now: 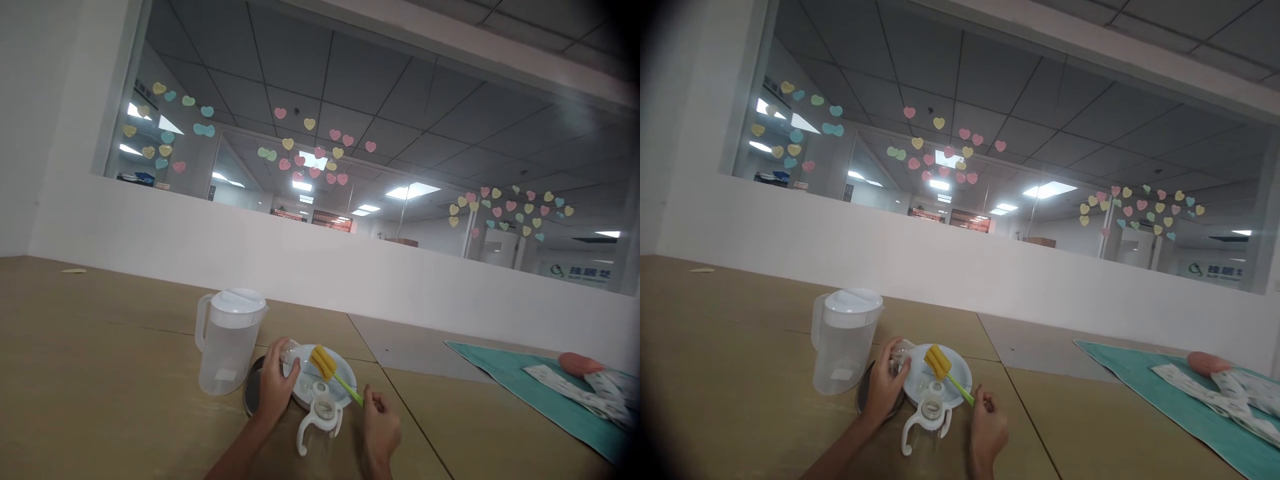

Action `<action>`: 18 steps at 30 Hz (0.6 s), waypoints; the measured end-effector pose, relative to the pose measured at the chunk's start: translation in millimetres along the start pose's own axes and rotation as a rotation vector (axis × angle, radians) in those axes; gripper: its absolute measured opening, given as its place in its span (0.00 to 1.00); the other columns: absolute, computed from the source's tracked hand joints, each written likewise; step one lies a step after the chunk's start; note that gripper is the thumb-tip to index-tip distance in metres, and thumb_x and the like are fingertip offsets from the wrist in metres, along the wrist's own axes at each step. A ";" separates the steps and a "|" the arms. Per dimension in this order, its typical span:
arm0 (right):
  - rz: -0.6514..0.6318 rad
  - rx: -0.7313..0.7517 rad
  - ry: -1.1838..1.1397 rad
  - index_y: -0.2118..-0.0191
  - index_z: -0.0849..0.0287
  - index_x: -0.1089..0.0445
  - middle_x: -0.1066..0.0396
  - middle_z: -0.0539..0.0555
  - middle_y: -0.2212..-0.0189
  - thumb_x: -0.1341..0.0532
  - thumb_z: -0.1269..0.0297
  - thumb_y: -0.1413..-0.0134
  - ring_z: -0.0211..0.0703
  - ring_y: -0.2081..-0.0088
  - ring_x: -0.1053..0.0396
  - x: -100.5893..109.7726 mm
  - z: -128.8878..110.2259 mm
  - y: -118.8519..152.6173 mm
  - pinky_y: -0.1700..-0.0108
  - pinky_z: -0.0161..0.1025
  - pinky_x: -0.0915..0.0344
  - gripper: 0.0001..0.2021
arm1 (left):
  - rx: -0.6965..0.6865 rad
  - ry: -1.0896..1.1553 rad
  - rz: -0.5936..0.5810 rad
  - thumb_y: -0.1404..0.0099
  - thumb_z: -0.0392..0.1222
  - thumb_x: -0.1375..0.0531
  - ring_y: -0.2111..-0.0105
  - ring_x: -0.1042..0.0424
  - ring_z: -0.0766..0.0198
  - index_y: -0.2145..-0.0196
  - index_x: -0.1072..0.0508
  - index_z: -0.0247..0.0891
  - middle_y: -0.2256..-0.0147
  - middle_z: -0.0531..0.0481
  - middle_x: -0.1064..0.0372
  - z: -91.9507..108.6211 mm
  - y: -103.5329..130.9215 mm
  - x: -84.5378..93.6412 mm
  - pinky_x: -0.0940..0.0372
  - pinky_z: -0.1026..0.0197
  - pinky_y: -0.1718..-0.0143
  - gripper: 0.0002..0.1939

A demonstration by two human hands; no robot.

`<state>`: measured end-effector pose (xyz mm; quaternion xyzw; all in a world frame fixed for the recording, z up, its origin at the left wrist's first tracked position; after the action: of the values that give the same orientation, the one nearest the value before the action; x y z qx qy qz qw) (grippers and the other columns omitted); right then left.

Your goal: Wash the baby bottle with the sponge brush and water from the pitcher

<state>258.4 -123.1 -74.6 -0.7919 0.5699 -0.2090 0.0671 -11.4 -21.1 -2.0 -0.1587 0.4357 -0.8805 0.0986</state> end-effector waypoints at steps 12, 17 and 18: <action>0.030 0.009 0.002 0.81 0.54 0.31 0.29 0.55 0.81 0.46 0.42 0.54 0.46 0.79 0.36 4.3 1.3 -1.2 0.77 0.37 0.46 0.21 | 0.137 -0.723 -0.327 0.45 0.25 0.47 0.55 0.33 0.56 0.54 0.36 0.34 0.48 0.38 0.42 -60.7 0.0 -7.2 0.39 0.58 0.56 0.20; -0.001 -0.053 0.014 0.79 0.53 0.31 0.28 0.55 0.78 0.47 0.42 0.55 0.47 0.76 0.35 2.1 5.1 -0.7 0.74 0.38 0.46 0.21 | 0.187 -0.755 -0.392 0.41 0.26 0.48 0.62 0.31 0.59 0.60 0.33 0.33 0.54 0.40 0.39 -75.9 3.7 -12.3 0.38 0.60 0.61 0.12; -0.006 -0.060 0.012 0.79 0.53 0.31 0.28 0.55 0.78 0.47 0.42 0.55 0.47 0.76 0.35 1.4 5.8 -0.7 0.74 0.38 0.46 0.20 | 0.190 -0.755 -0.401 0.41 0.26 0.47 0.62 0.31 0.58 0.60 0.33 0.32 0.55 0.40 0.38 -78.0 3.9 -13.0 0.38 0.59 0.62 0.11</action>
<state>261.7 -125.0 -79.2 -0.7940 0.5739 -0.1969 0.0395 -27.7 38.0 -52.0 -0.5411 0.2466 -0.7987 0.0922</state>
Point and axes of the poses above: each hand's wrist, its own y-axis away from the middle knuckle, its own x-axis out of the back of the hand, z = x × y, the point moved 7 cm from there along -y, towards the middle knuckle
